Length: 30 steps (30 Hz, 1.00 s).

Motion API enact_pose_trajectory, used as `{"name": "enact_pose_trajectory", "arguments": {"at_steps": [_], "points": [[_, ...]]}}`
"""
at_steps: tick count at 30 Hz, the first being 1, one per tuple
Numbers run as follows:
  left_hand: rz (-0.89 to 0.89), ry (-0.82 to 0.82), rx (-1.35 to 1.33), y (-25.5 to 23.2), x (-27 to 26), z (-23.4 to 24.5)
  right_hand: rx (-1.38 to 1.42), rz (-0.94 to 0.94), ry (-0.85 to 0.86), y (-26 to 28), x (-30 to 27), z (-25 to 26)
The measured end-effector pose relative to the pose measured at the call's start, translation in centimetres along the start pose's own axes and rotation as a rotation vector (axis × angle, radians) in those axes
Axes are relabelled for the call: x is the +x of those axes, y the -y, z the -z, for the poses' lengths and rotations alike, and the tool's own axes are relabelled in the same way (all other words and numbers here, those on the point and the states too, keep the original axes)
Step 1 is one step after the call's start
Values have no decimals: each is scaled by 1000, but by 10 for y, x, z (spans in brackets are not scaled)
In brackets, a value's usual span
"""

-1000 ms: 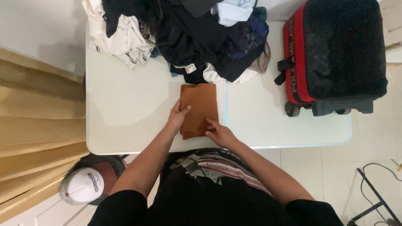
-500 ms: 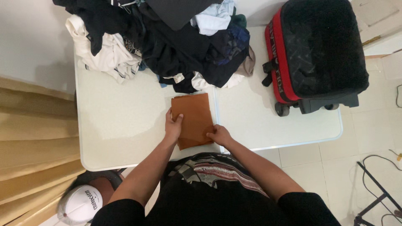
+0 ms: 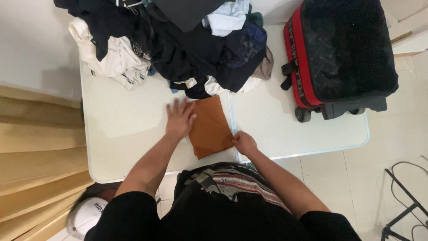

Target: The person folds a brown shirt on a white table by bringing the sides together and folding it into a rectangle, then places it into an open red and black suitcase. They repeat the process with a black graphic shirt, aligning the sleeves and folding it before adding it to the suitcase.

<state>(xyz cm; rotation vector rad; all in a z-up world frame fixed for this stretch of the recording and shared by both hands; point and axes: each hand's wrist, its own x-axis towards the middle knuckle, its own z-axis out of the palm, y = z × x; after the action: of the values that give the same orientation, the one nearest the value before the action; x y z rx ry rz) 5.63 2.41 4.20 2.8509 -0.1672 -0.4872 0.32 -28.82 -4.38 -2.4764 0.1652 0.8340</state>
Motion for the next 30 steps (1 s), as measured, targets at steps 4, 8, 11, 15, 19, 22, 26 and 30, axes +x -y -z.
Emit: {"name": "enact_pose_trajectory", "arguments": {"at_steps": [4,8,11,15,19,22,26,30], "points": [[46,-96,125,7,15,13,72,-56,-91,15,-17,20],[-413,-52,198,-17,32,7,-63,-67,-8,55,-40,46],[-453,47,125,-28,38,-6,-210,155,-14,53,-37,42],[-236,-79,18,-26,28,-27,-252,86,-51,33,5,58],[-16,19,-11,-50,-8,-33,-250,138,-368,10,34,94],[55,90,64,-69,-31,-17,-51,111,-374,5,38,108],[-169,-91,138,-63,-21,-7,94,44,-155,5,41,84],[-262,75,-42,-40,34,-2,228,-106,-12,0,59,57]]}}
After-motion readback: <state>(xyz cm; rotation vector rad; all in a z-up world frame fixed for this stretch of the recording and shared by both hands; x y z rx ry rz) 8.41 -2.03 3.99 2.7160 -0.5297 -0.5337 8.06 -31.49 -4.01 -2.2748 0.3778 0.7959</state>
